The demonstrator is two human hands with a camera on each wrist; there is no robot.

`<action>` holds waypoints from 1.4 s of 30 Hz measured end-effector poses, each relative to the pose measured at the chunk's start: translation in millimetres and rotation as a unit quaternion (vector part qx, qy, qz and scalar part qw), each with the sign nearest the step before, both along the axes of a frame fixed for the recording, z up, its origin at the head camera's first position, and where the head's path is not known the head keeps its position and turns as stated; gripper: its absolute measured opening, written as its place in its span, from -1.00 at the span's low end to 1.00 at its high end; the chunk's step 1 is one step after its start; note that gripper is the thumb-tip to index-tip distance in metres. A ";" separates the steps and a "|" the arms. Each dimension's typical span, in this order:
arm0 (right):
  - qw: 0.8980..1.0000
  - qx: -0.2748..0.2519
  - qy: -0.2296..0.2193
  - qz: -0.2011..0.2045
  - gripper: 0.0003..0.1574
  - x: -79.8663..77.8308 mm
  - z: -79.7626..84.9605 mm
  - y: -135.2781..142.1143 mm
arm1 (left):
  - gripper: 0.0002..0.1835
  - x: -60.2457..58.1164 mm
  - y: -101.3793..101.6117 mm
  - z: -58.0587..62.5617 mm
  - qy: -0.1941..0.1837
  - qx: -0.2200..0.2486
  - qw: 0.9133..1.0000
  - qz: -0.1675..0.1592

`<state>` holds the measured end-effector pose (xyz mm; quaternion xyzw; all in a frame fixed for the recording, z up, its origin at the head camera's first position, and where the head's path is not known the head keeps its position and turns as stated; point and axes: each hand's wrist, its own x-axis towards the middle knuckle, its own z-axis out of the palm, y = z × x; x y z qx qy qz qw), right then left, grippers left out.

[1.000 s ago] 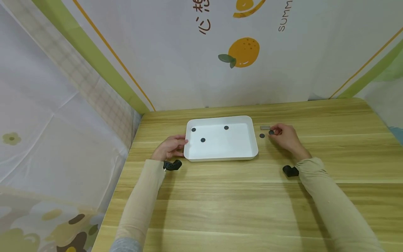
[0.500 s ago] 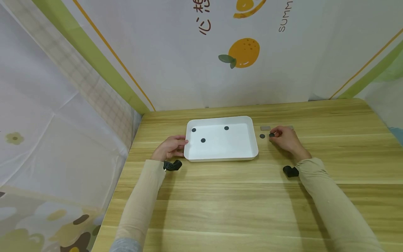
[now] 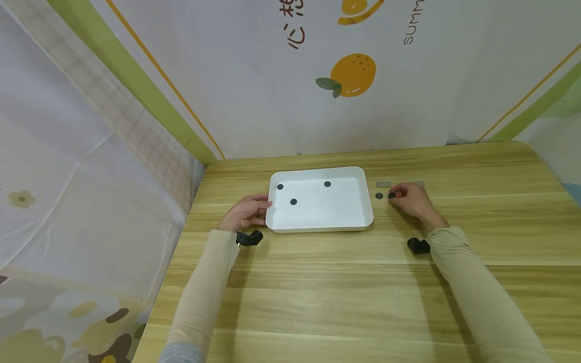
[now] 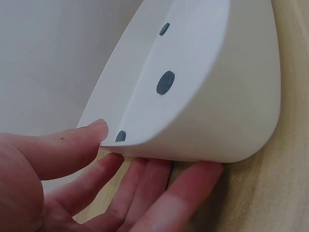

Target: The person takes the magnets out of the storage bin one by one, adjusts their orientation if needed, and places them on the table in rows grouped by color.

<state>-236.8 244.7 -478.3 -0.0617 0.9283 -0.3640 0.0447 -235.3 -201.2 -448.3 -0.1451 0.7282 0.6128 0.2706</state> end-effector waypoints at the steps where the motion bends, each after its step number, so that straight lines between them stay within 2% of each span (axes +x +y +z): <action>1: 1.000 0.000 -0.003 0.000 -0.61 0.1 0.3 0.0 | -0.44 0.0 0.0 0.1 0.000 -0.001 1.000 -0.002; 14: 1.000 -0.001 -0.017 -0.005 -0.60 -0.8 4.0 0.2 | -0.44 0.5 0.9 0.7 0.002 -0.003 1.000 0.000; 42: 1.000 -0.003 -0.006 -0.010 -0.63 2.1 0.1 0.4 | -0.46 0.3 0.3 0.6 0.005 -0.004 1.000 -0.003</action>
